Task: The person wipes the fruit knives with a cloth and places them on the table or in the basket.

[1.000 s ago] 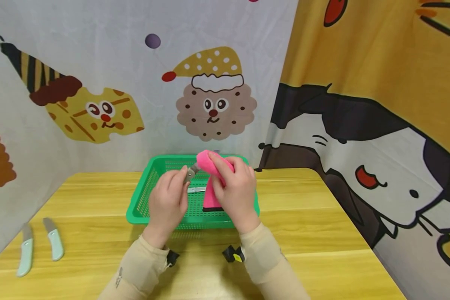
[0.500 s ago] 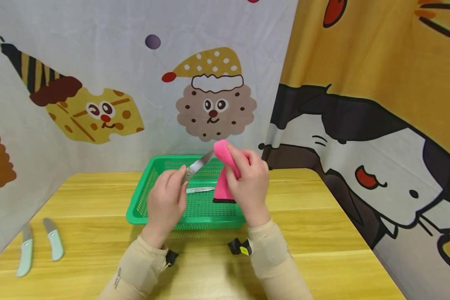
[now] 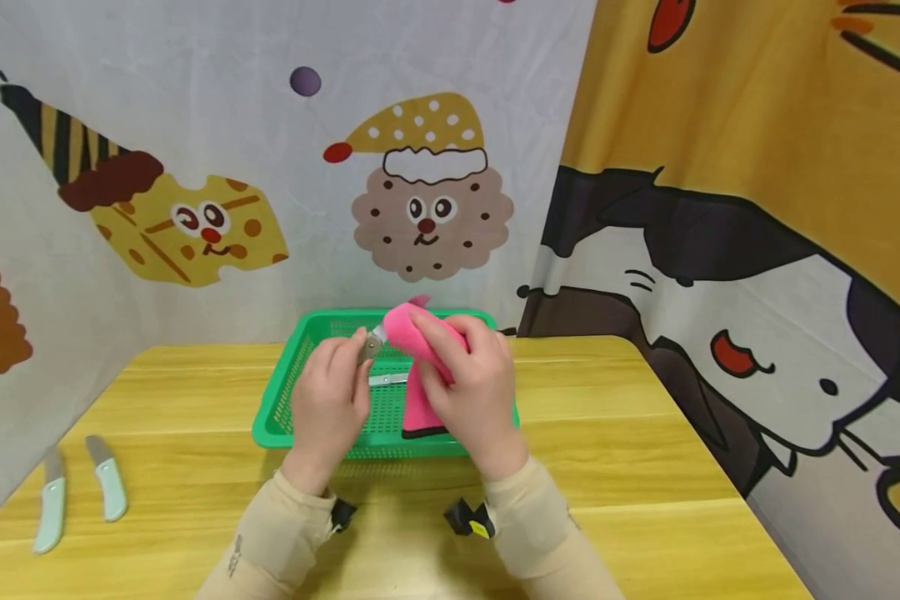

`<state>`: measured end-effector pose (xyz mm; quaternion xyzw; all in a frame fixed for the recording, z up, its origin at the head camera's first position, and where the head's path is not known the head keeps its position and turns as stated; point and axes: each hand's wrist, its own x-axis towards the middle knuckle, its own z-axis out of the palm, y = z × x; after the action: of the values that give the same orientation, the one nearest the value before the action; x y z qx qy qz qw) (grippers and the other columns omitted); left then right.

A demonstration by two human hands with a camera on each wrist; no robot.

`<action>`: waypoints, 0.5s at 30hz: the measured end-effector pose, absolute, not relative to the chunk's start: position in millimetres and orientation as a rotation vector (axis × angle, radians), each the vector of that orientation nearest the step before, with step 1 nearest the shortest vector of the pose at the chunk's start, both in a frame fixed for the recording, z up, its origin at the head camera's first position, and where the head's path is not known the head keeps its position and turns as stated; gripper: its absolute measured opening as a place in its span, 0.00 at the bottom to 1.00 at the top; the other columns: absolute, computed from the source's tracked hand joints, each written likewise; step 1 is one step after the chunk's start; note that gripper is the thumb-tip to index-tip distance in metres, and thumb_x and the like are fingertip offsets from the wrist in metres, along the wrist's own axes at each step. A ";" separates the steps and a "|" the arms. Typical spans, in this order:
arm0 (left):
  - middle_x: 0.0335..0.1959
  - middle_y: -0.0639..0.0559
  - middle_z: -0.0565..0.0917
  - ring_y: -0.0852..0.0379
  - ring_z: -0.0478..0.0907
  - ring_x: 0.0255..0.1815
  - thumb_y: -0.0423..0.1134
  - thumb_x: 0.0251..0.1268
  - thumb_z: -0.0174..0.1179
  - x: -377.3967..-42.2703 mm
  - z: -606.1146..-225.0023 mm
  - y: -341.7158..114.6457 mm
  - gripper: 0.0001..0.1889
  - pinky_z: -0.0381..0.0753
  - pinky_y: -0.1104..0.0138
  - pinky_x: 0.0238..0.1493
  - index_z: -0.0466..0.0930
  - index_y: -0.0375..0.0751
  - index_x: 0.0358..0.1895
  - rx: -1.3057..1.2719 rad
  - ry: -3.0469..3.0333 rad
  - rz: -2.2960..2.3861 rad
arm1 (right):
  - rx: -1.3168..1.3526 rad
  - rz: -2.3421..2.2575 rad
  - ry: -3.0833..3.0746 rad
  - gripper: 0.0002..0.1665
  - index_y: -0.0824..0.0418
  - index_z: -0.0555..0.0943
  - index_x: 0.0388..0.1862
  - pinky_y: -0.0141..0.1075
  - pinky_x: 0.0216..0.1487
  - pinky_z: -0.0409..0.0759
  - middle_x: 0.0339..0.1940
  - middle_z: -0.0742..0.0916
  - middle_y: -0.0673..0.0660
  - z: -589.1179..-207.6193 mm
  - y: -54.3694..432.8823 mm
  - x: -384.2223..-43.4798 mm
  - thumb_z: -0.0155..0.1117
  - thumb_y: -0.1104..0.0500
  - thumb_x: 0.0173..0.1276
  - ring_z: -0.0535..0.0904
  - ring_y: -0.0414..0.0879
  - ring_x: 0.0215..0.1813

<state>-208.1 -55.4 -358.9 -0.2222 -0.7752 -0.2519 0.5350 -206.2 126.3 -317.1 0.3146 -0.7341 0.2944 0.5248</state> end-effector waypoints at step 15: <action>0.37 0.42 0.78 0.45 0.79 0.34 0.26 0.63 0.62 -208.9 -358.8 -53.8 0.09 0.81 0.56 0.26 0.76 0.32 0.45 -0.598 -1.774 -0.649 | 0.856 0.671 -1.866 0.24 0.52 0.83 0.57 0.45 0.30 0.73 0.40 0.82 0.58 -335.4 108.0 -206.4 0.68 0.62 0.61 0.78 0.51 0.33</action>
<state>-208.9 -53.8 -358.8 -0.2525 -0.7488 -0.2742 0.5481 -206.4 108.0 -335.4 0.3496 -0.7620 0.2739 0.4713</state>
